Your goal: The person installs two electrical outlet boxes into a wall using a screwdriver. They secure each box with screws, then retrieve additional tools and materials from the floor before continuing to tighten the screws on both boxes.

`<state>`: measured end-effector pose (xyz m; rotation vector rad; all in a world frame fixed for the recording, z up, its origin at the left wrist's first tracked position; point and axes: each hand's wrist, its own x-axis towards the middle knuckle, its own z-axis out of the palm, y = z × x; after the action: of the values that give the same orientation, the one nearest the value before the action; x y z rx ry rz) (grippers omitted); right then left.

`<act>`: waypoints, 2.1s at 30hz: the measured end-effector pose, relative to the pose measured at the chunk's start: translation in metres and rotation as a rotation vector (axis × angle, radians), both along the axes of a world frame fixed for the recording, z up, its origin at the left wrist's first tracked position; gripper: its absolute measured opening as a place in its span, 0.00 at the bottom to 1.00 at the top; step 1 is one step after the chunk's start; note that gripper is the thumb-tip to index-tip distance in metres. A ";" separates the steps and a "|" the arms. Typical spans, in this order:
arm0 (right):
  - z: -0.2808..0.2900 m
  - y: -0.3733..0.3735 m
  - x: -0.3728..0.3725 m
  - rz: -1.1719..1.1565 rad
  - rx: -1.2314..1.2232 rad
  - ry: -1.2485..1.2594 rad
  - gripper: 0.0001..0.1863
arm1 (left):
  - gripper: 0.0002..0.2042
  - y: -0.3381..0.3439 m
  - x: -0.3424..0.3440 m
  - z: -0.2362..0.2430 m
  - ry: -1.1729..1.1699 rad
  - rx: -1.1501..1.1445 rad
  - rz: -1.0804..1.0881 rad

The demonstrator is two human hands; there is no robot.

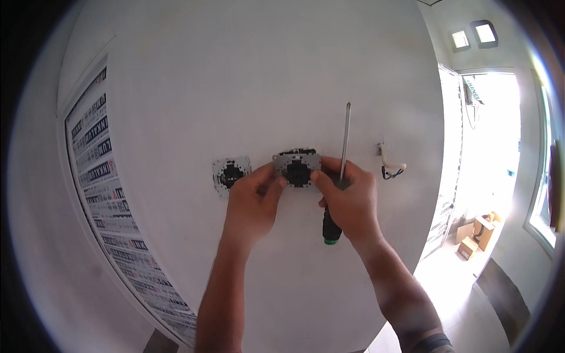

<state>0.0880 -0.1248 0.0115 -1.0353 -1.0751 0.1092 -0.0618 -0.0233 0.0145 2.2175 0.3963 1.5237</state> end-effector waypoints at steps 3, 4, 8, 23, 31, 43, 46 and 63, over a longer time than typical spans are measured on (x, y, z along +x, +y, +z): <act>-0.014 0.017 0.009 -0.224 0.201 -0.168 0.16 | 0.11 -0.007 -0.002 0.005 0.063 -0.055 0.034; -0.015 0.015 0.005 -0.174 0.151 -0.091 0.16 | 0.11 -0.009 -0.001 0.005 0.055 -0.059 0.027; -0.020 0.016 -0.005 -0.078 0.099 0.020 0.15 | 0.12 -0.011 -0.002 0.006 0.033 -0.047 0.009; -0.037 0.027 0.005 -0.153 0.183 -0.160 0.14 | 0.13 0.010 0.000 -0.015 -0.065 0.090 0.074; -0.023 0.018 0.005 0.004 0.088 -0.105 0.13 | 0.15 0.007 -0.004 -0.010 -0.004 0.000 0.083; -0.016 0.013 0.012 -0.102 0.161 -0.159 0.14 | 0.13 0.007 0.002 -0.011 -0.063 0.065 -0.043; -0.015 0.010 0.011 -0.100 0.140 -0.165 0.14 | 0.14 0.002 -0.003 -0.001 0.040 0.064 -0.030; -0.035 0.029 0.004 -0.096 0.213 -0.091 0.18 | 0.13 0.023 0.003 -0.011 -0.019 0.156 0.039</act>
<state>0.0925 -0.0958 -0.0234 -0.9041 -1.0919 -0.1291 -0.0588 -0.0005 0.0040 2.3235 0.3263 1.6452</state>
